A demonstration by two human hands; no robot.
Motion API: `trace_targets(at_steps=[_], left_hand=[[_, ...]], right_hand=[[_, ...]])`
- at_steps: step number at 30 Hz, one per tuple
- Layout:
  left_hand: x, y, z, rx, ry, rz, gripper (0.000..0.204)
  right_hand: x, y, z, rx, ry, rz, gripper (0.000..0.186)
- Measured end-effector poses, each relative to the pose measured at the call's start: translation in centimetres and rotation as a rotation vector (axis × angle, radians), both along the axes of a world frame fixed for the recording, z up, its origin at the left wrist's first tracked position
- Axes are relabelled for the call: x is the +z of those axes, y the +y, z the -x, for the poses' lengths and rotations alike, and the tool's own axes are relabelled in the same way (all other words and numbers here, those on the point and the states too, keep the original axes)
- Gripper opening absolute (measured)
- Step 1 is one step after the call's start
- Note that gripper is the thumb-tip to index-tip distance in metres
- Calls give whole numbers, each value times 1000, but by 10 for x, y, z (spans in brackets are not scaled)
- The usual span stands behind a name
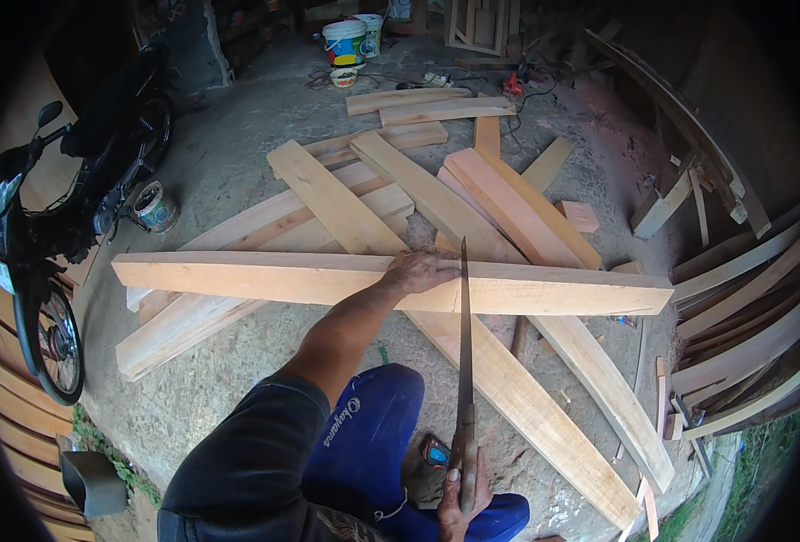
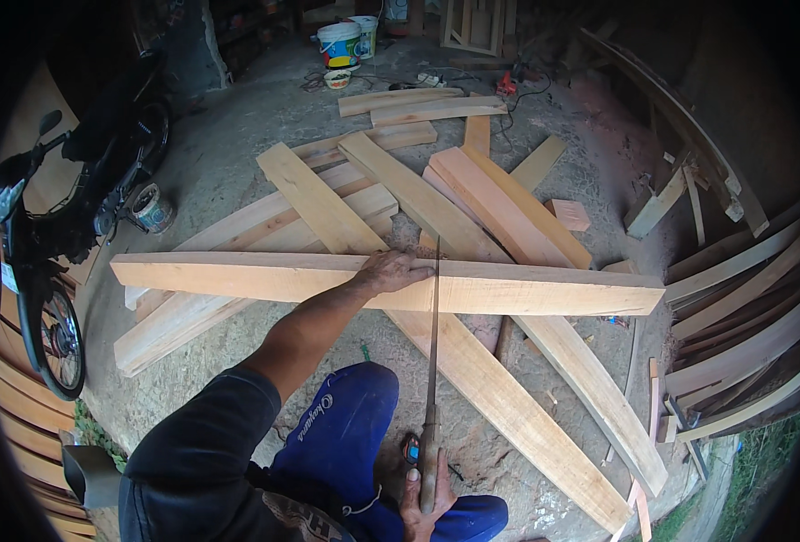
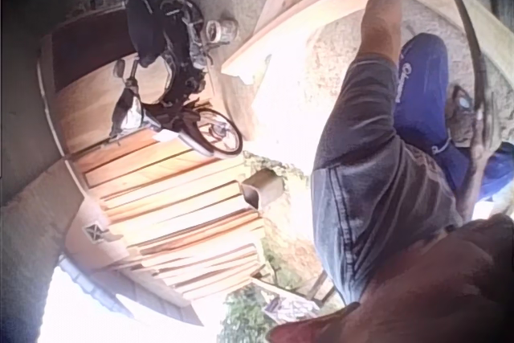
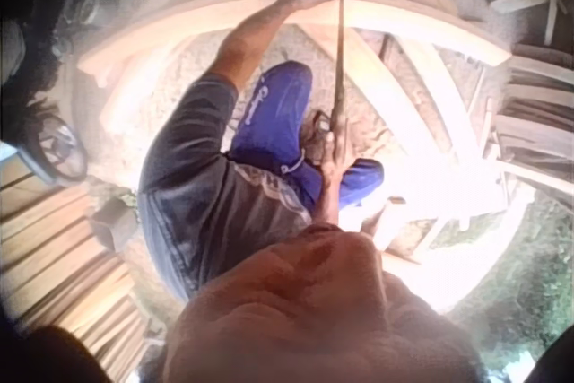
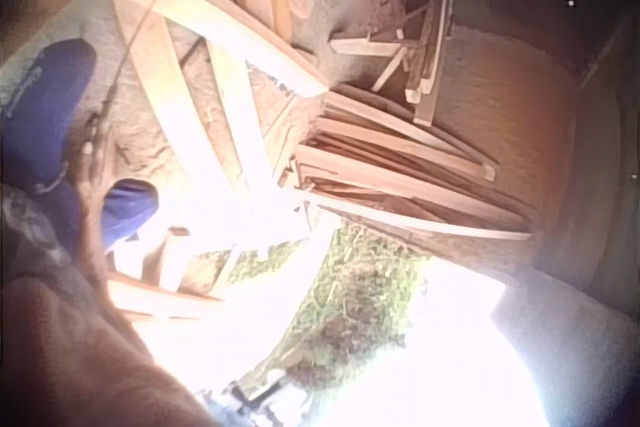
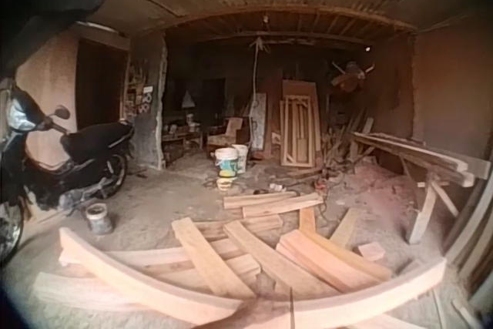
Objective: The person kneels on the floor and uses a hand saw to cut a long wooden plank into smaller pieces. They measure and mark the wood with a tape measure and pencil, then use a circular saw to cut additional pieces. The cut pieces are stacked against a wall.
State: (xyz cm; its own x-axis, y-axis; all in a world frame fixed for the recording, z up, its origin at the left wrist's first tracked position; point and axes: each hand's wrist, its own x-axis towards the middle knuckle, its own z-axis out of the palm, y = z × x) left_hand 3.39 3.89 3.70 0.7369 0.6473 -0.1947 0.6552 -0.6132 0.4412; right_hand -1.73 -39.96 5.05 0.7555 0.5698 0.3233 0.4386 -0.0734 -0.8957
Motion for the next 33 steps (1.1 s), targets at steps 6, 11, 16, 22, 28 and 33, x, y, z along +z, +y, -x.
trace_targets(at_steps=[6,11,16,22,28,33], left_hand=[[-13,3,3,33,-72,5,79],[-3,7,1,-27,-65,49,77],[-23,24,-3,-100,-100,26,85],[-32,22,1,-153,11,-81,106],[-36,39,1,-109,37,-11,94],[-26,38,-5,-119,94,81,104]], right_hand=[[19,124,-51,-22,105,87,55],[13,96,-38,17,156,124,56],[21,-14,5,44,130,74,60],[15,147,-64,-11,110,70,54],[9,133,-53,10,175,89,57],[52,-20,26,86,-21,406,56]])
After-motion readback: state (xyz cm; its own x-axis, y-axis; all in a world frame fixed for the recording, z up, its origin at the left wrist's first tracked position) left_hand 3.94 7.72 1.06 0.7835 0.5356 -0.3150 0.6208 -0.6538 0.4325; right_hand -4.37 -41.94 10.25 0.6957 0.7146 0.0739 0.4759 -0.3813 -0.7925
